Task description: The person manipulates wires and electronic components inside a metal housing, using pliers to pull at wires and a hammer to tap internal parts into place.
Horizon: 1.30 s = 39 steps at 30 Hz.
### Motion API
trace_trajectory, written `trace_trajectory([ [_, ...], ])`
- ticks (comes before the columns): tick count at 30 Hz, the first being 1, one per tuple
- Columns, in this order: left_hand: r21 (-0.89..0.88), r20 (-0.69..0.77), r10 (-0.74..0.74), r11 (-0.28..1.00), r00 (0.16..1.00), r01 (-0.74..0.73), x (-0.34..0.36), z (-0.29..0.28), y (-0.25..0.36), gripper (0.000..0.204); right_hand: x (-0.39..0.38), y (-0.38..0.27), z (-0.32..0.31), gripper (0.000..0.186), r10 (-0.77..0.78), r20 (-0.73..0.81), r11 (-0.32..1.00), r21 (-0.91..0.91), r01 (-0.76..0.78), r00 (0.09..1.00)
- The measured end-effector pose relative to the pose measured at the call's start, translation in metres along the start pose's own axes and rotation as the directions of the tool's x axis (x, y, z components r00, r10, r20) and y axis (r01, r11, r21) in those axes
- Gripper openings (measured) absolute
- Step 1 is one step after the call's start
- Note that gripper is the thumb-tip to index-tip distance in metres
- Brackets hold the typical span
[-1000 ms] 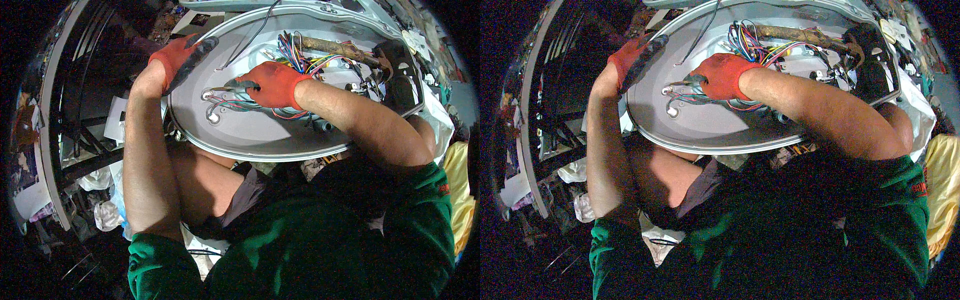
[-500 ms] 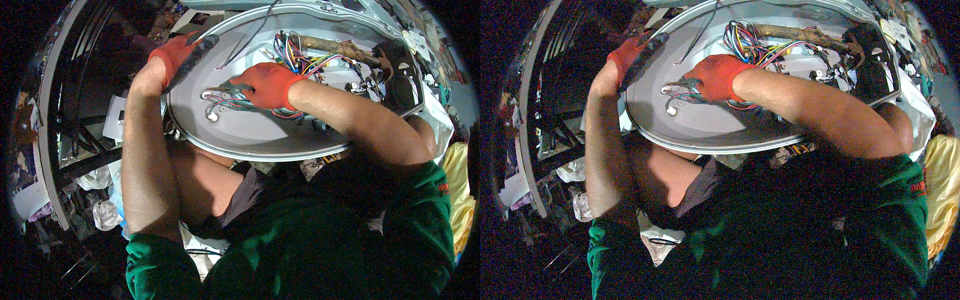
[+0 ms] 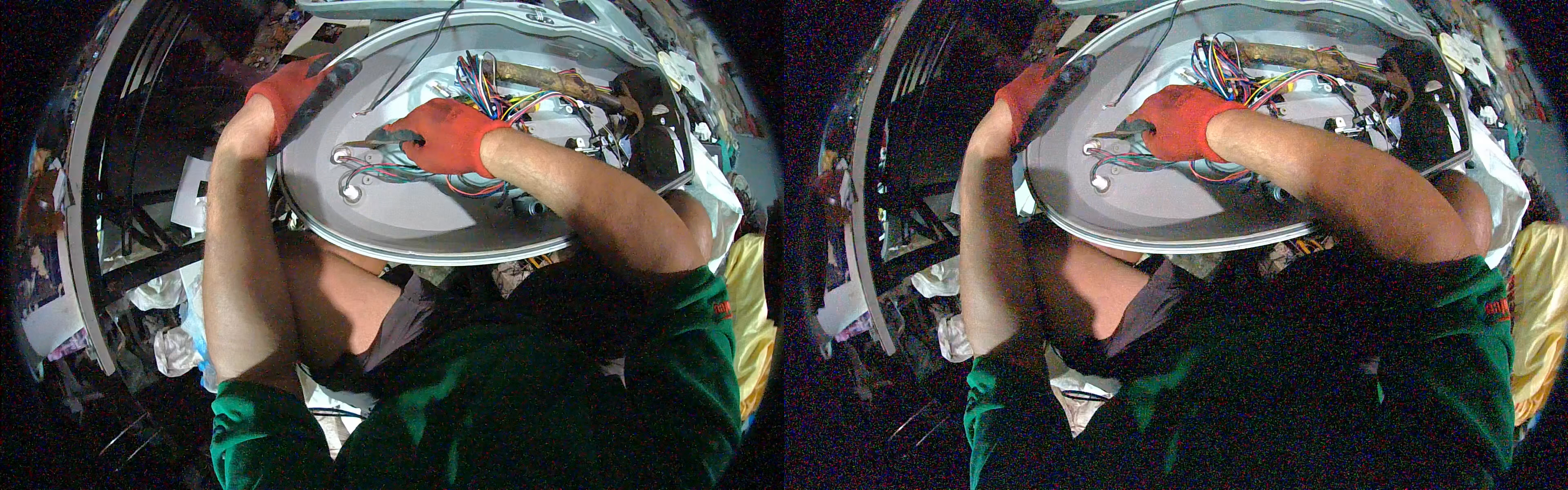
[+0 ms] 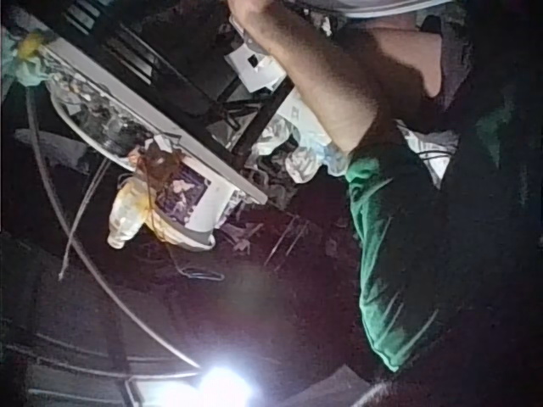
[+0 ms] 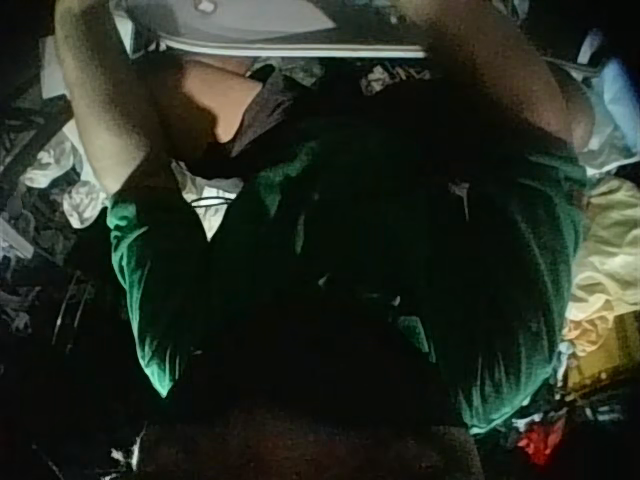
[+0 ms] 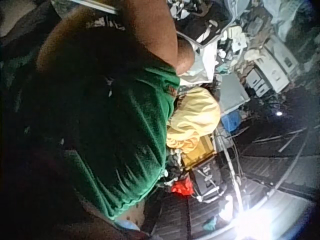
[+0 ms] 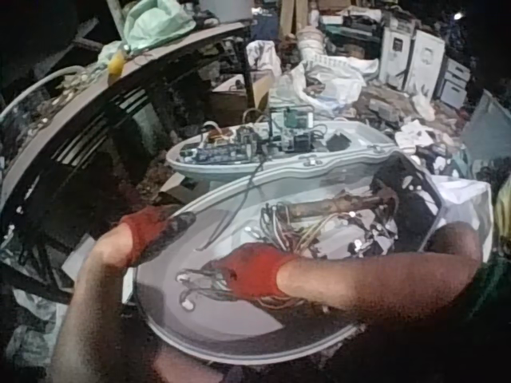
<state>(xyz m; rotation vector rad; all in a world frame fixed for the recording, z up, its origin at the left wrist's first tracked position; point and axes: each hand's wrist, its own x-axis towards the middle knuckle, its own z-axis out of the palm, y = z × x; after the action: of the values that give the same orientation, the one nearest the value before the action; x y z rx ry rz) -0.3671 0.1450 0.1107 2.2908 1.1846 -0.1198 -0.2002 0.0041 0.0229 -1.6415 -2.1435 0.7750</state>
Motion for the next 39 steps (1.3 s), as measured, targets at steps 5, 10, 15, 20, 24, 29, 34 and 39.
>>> trace_trajectory([
  [5,-0.239,0.002,-0.026,0.971,1.0,0.026,-0.005,0.009,-0.008,0.044,0.0,-0.003,-0.006,0.042,0.029,0.082,1.0,0.009,-0.03,0.996],
  [10,-0.141,-0.012,0.032,0.989,0.999,-0.033,-0.004,0.004,-0.001,0.047,0.005,0.003,-0.007,0.043,0.031,0.131,0.998,0.055,-0.039,0.991],
  [15,-0.144,-0.355,0.313,0.913,0.881,-0.382,0.008,-0.005,-0.014,0.033,0.006,-0.012,-0.022,0.043,0.121,0.261,0.992,0.004,-0.127,0.958],
  [20,-0.225,-0.57,0.234,0.877,0.787,-0.424,-0.035,-0.03,0.009,0.018,0.009,-0.017,-0.019,0.04,0.143,0.228,0.987,-0.109,-0.12,0.963],
  [24,-0.184,-0.556,0.194,0.919,0.808,-0.347,-0.034,-0.022,0.017,0.023,0.012,-0.003,-0.017,0.038,0.133,0.254,0.977,0.127,-0.169,0.958],
  [29,-0.276,-0.388,0.053,0.946,0.92,-0.171,-0.037,-0.028,0.037,0.028,0.01,-0.009,-0.009,0.035,0.03,0.096,1.0,-0.005,-0.029,0.995],
  [34,-0.534,-0.368,0.005,0.818,0.93,-0.216,-0.045,-0.026,0.028,0.028,0.013,-0.015,-0.012,0.036,0.022,0.067,0.996,-0.092,-0.016,0.998],
  [39,-0.039,-0.474,0.128,0.985,0.871,-0.166,-0.03,-0.03,-0.005,0.043,0.013,-0.003,-0.005,0.034,-0.014,0.021,0.984,-0.179,0.018,1.0],
])
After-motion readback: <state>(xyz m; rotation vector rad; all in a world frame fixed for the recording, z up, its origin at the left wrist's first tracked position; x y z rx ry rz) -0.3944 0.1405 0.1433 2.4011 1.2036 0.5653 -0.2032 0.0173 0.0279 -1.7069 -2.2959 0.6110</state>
